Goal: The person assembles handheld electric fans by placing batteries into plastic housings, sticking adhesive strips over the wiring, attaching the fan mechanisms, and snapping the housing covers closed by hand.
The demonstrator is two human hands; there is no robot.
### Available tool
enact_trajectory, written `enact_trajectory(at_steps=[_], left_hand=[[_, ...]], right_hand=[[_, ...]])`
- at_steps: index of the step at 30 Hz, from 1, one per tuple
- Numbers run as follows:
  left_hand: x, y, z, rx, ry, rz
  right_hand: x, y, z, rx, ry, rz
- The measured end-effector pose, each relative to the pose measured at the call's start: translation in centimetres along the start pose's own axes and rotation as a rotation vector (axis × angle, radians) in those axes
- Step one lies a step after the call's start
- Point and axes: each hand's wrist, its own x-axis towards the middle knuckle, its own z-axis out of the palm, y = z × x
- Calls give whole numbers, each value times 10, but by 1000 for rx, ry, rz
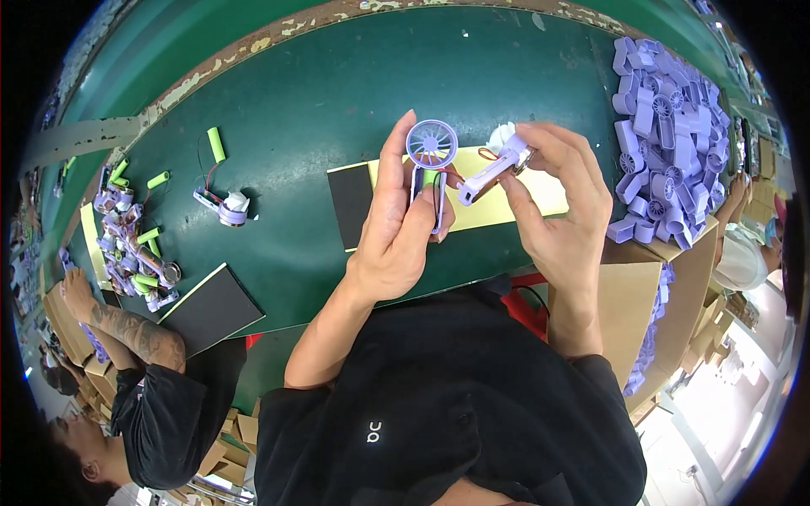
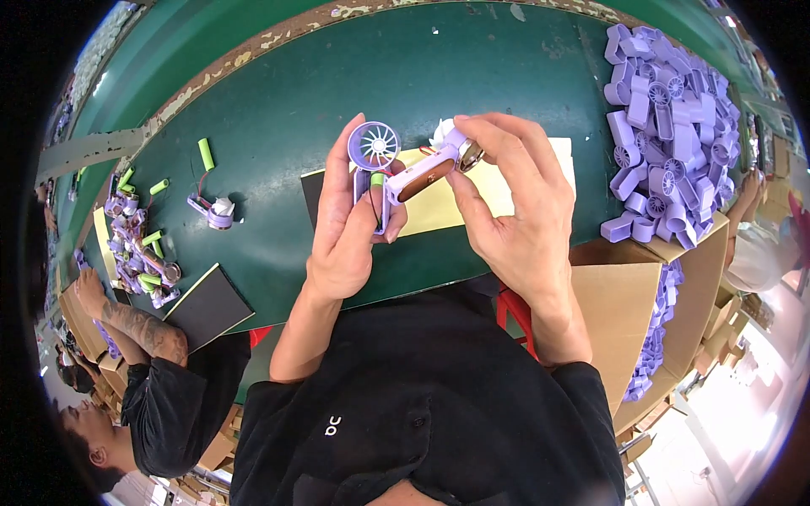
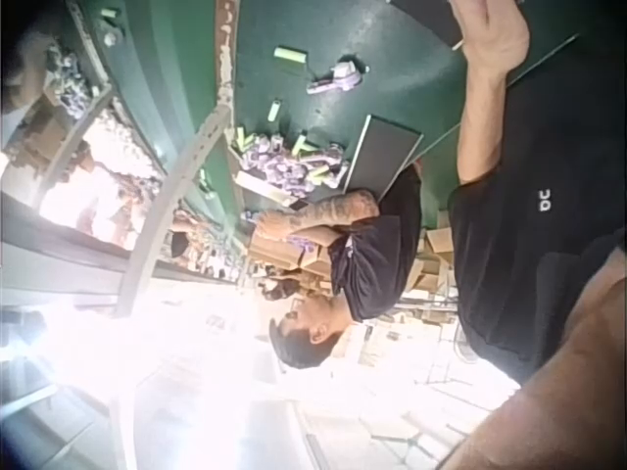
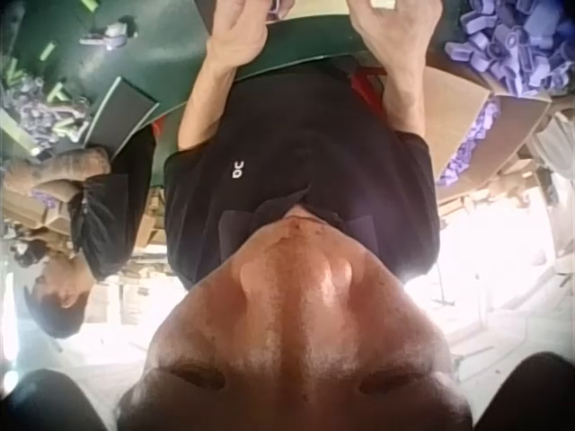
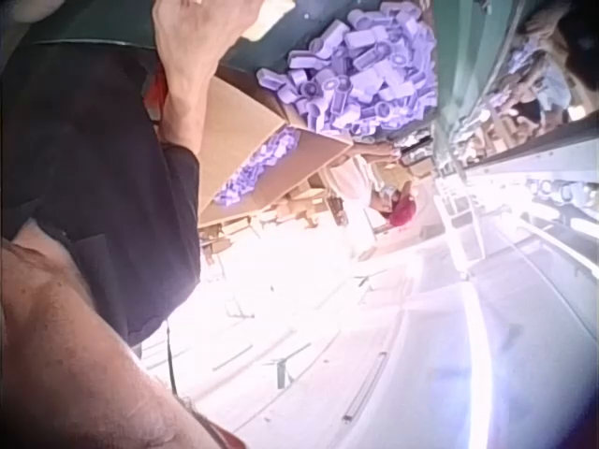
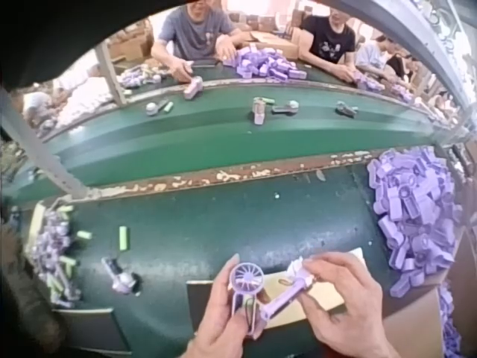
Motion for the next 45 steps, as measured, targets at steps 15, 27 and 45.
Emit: enact_trajectory(at_steps=[15, 27, 45], left_hand=[[-2, -1, 0, 111, 16, 28], [-5, 4, -1, -97, -72, -92], [-14, -5, -21, 358, -99, 80]], right_hand=[[-3, 10, 13, 373, -183, 1], [9, 5, 21, 383, -209, -90], [5, -27, 46, 370, -154, 259]])
